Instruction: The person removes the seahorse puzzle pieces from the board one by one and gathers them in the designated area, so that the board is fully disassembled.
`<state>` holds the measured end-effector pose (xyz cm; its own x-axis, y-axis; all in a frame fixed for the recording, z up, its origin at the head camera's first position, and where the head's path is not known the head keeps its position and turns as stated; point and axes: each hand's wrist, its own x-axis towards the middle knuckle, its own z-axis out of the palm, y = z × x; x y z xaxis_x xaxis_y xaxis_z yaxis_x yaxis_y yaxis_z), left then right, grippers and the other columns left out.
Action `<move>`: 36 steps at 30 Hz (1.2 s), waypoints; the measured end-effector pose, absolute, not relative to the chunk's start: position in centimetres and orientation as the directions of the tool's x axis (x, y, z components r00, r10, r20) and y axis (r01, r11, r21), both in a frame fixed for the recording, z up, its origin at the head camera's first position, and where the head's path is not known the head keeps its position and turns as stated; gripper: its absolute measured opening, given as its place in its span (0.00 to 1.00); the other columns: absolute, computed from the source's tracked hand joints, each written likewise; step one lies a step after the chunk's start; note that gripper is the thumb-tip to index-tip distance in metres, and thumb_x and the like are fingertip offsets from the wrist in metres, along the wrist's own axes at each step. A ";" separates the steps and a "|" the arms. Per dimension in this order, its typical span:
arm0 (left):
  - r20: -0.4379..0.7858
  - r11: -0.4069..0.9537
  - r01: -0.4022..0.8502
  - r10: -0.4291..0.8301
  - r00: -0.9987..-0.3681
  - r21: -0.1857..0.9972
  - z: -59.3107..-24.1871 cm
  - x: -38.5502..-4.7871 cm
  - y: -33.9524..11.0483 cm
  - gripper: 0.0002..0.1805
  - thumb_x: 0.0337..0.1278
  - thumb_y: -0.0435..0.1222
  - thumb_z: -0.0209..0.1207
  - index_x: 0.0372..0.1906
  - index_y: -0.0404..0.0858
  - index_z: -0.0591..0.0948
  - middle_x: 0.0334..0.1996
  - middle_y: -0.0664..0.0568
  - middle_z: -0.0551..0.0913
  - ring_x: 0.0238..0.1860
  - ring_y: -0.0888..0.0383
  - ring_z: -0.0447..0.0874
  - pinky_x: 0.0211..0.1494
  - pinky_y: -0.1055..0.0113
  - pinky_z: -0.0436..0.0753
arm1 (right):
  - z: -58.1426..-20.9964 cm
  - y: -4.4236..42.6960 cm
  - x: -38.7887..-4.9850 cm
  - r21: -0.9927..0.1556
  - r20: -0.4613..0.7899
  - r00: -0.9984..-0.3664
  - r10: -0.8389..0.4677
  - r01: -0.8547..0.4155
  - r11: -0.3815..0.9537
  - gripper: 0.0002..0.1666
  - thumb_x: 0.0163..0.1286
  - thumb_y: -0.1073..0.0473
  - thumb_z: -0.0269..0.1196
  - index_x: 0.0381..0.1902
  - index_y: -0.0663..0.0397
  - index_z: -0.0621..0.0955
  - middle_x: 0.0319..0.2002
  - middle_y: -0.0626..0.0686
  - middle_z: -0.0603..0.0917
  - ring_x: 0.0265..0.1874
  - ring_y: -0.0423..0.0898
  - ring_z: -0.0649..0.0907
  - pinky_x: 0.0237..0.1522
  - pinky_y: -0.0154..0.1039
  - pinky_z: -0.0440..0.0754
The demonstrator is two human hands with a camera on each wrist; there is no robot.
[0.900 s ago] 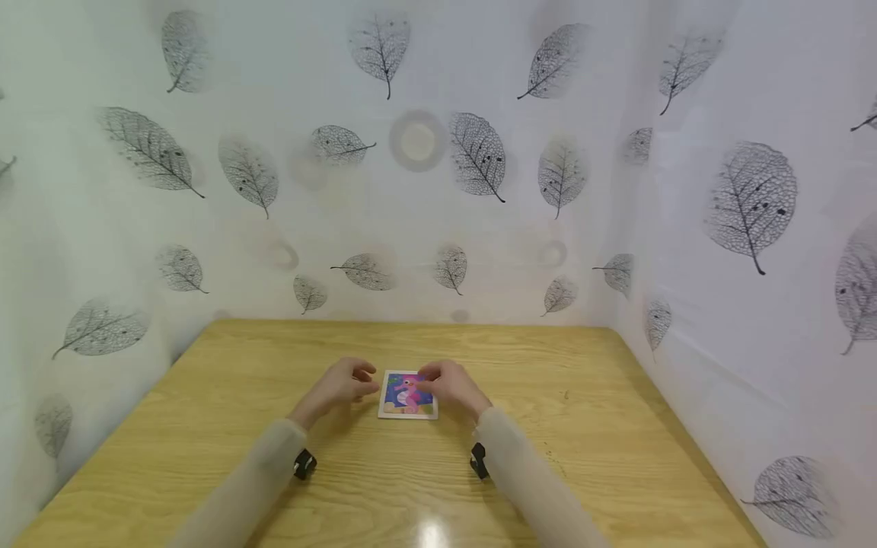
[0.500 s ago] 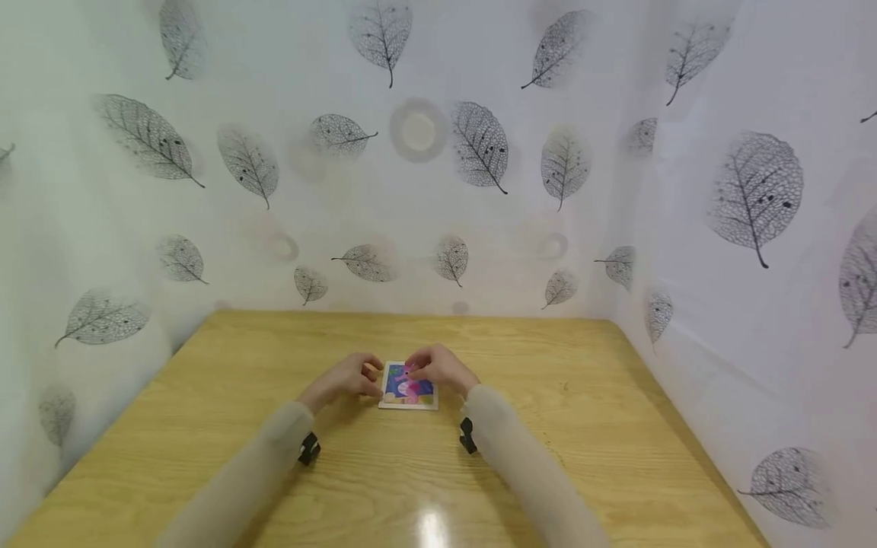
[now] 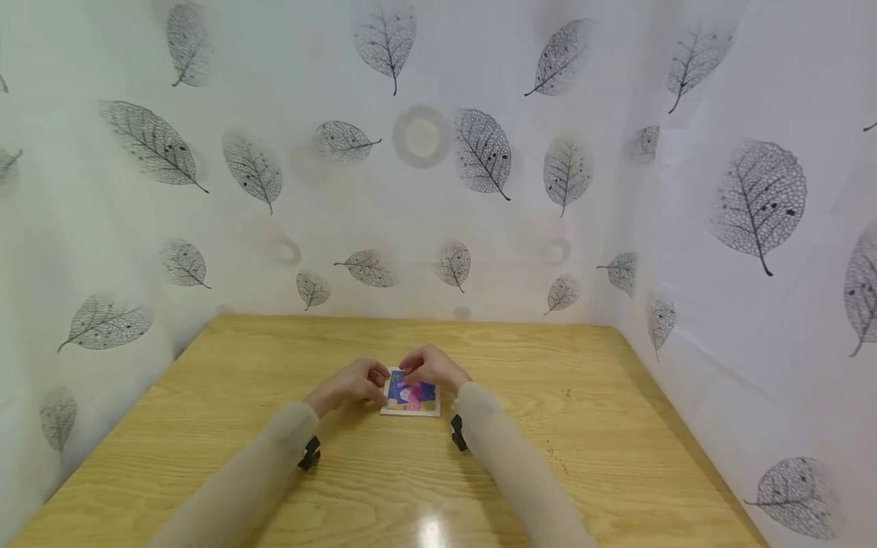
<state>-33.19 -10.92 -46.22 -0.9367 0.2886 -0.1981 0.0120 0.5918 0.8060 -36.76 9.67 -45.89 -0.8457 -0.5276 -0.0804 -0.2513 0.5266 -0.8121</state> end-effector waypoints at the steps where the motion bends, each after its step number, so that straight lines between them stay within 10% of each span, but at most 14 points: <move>1: -0.199 0.596 0.017 0.294 -0.935 0.803 -46.2 -33.2 -10.9 0.26 0.37 0.28 0.74 0.48 0.33 0.79 0.40 0.46 0.78 0.40 0.54 0.74 0.45 0.65 0.76 | -45.8 9.7 -36.8 -0.809 -0.084 -0.846 -0.527 -0.250 0.531 0.19 0.60 0.70 0.67 0.51 0.63 0.83 0.45 0.57 0.87 0.41 0.44 0.84 0.48 0.39 0.81; 36: -0.174 0.612 0.053 0.306 -0.936 0.789 -46.4 -32.8 -10.5 0.26 0.42 0.29 0.73 0.48 0.31 0.74 0.39 0.45 0.74 0.37 0.55 0.70 0.43 0.65 0.74 | -46.0 8.9 -37.4 -0.730 -0.152 -0.803 -0.576 -0.301 0.613 0.23 0.58 0.68 0.70 0.53 0.60 0.81 0.43 0.54 0.84 0.41 0.45 0.80 0.48 0.40 0.79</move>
<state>-32.82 -10.46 -46.40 -0.9361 0.3057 -0.1741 0.0532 0.6123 0.7888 -37.36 8.93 -45.95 -0.8034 -0.5757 -0.1520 -0.3011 0.6131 -0.7304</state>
